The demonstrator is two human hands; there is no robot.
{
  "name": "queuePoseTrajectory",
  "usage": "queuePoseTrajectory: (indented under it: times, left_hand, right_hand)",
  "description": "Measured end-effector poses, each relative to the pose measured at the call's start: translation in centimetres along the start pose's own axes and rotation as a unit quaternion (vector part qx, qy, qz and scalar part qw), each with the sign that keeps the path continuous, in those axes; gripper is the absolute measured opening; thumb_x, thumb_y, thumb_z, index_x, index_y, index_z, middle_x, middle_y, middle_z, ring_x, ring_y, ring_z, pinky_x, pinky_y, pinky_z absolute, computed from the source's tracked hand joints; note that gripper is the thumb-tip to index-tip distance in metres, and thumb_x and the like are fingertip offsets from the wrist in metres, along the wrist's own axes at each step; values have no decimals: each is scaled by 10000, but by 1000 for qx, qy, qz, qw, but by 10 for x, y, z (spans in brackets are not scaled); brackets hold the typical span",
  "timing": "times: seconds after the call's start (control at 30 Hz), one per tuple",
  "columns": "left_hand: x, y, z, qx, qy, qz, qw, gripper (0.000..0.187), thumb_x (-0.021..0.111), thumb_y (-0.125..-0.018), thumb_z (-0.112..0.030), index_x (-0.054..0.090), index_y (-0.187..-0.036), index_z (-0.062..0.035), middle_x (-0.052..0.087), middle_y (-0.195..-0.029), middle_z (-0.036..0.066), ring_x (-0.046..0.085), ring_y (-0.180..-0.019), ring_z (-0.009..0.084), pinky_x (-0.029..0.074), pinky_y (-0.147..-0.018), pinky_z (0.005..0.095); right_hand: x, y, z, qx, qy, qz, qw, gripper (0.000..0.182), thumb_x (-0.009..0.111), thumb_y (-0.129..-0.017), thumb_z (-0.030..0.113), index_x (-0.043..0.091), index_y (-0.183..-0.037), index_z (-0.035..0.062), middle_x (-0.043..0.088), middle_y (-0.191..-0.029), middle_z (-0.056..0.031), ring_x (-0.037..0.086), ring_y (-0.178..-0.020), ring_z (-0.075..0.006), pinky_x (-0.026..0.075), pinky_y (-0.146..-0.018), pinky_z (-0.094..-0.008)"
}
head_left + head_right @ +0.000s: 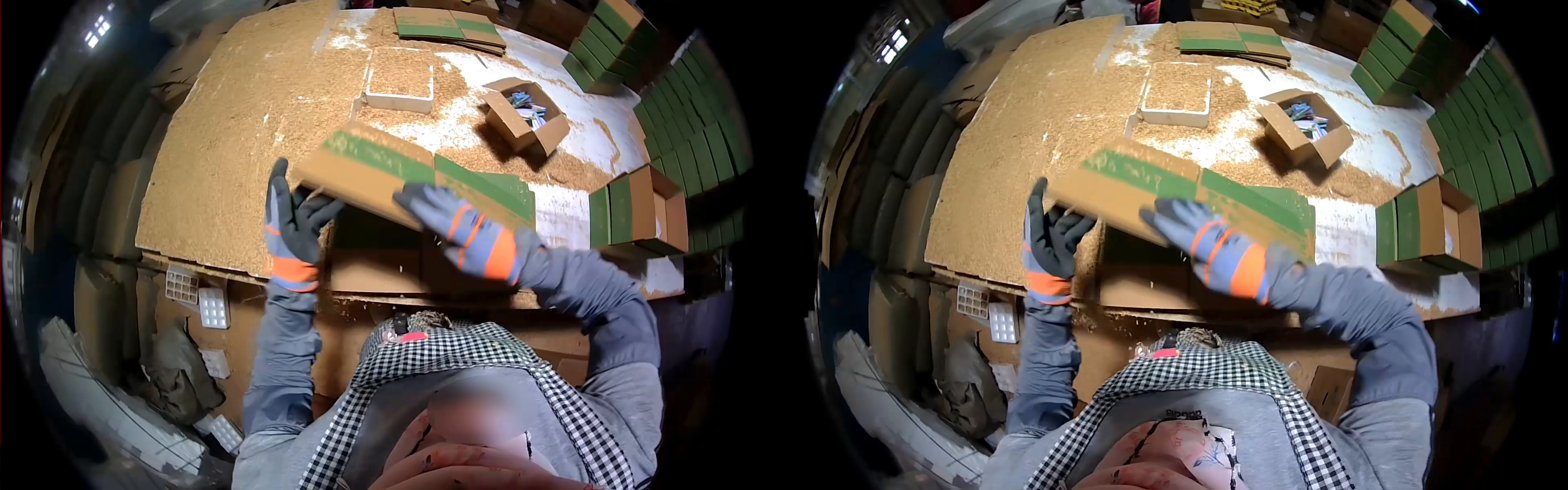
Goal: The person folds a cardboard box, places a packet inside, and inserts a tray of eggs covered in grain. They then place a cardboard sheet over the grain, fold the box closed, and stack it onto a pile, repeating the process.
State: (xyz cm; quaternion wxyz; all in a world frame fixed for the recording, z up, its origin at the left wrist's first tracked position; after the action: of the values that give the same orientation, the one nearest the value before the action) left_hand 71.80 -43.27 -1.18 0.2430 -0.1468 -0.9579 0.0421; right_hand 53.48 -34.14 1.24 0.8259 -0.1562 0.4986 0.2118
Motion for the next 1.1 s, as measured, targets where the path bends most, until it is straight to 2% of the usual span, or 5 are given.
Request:
queuePoseTrajectory:
  times: [0.53,0.83,0.93,1.0,1.1]
  left_hand:
    - [125,-84,104,256,-795,286,469,247,571,-776,-361,620,-644,-158,626,-815,32,551,-927,215,335,-885,524]
    - [92,12,44,173,-681,346,622,653,496,-847,-433,334,-1345,-42,344,-1374,207,263,-1314,343,210,-1073,393]
    - [23,-2,50,116,-333,-50,934,559,414,-913,-254,255,-1354,50,239,-1421,230,149,-1342,388,169,-1094,397]
    - [-4,-9,101,146,-770,148,603,616,374,-938,-287,47,-1437,-133,109,-1487,103,192,-1344,259,121,-1108,449]
    - [22,-43,19,174,-268,87,944,751,497,-871,-97,29,-1435,-263,189,-1459,126,260,-1307,289,303,-1050,455]
  right_hand:
    - [-110,55,-98,194,41,75,977,572,581,-807,513,538,-1215,116,642,-859,-106,627,-798,-205,470,-722,-304]
    - [-102,60,-68,29,174,-487,855,473,715,-696,219,575,-1114,48,623,-904,-74,600,-811,-235,481,-777,-316]
    - [5,102,-168,306,-559,-271,722,608,703,-684,120,464,-1234,19,570,-1116,-122,520,-1070,-217,396,-932,-320]
    - [-5,121,-134,355,-507,-186,763,590,684,-717,104,443,-1245,4,457,-1276,-137,414,-1190,-210,323,-995,-314]
    - [13,129,-145,172,-187,-256,933,499,640,-734,142,493,-1195,23,411,-1321,-158,383,-1214,-307,286,-1024,-396]
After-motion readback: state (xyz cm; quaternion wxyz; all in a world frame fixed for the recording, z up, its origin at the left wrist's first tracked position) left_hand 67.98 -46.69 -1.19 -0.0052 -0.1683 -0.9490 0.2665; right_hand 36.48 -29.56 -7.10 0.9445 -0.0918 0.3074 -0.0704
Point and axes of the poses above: each hand's wrist, its own y-axis away from the middle knuckle, its own x-axis out of the palm, z = x × y, the point moved 8 cm from there along -y, towards the middle knuckle
